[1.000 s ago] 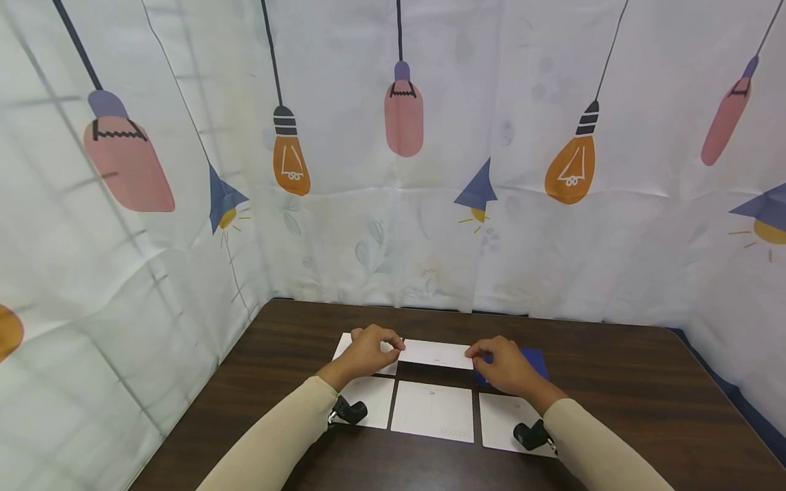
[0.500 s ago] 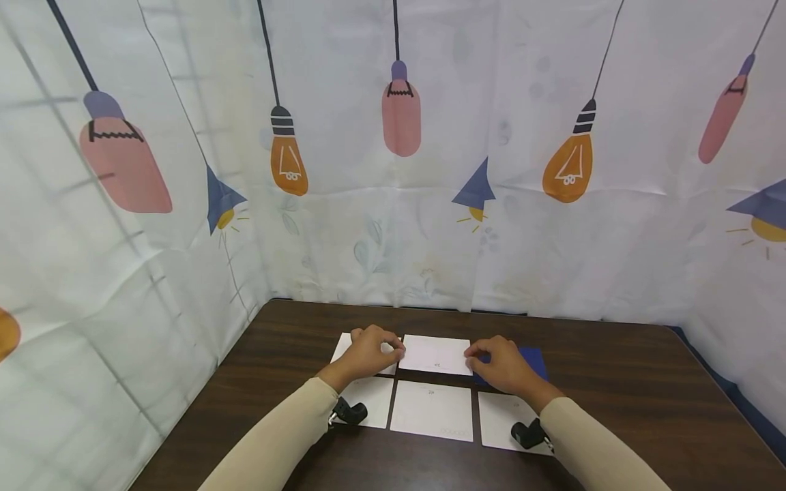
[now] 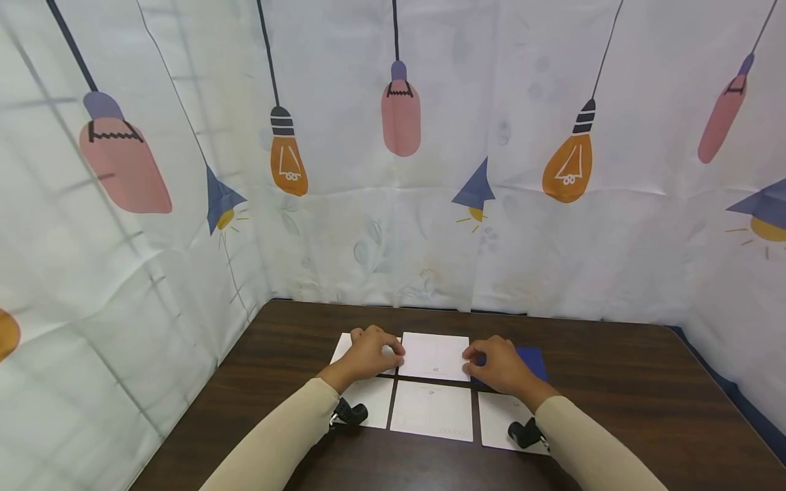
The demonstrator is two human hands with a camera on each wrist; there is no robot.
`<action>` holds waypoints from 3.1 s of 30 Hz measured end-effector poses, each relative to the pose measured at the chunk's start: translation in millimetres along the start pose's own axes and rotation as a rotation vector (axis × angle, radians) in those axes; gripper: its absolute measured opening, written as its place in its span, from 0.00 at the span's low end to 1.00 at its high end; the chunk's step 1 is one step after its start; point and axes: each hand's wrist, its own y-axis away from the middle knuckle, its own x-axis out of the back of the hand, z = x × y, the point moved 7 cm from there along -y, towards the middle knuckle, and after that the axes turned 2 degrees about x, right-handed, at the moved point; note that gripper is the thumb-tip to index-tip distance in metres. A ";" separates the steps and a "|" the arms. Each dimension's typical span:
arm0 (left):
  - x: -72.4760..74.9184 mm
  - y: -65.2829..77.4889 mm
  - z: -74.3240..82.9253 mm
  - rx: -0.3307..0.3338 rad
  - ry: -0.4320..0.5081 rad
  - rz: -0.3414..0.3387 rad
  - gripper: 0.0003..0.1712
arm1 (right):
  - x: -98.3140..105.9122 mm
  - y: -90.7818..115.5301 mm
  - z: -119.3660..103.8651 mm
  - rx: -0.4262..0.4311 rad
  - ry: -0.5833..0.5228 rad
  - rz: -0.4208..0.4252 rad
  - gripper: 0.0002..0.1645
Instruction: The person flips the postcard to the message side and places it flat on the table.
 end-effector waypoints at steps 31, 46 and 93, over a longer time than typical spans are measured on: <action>-7.8 -1.6 2.3 0.020 -0.155 0.017 0.06 | -3.8 -4.1 -6.6 0.047 0.135 0.007 0.13; -11.1 -1.9 1.0 0.017 -0.146 0.015 0.05 | -6.8 -3.5 -3.6 0.060 0.175 0.029 0.13; -51.1 -23.4 68.1 -0.125 -0.246 -0.048 0.17 | 38.0 36.3 47.4 -0.008 0.172 0.055 0.33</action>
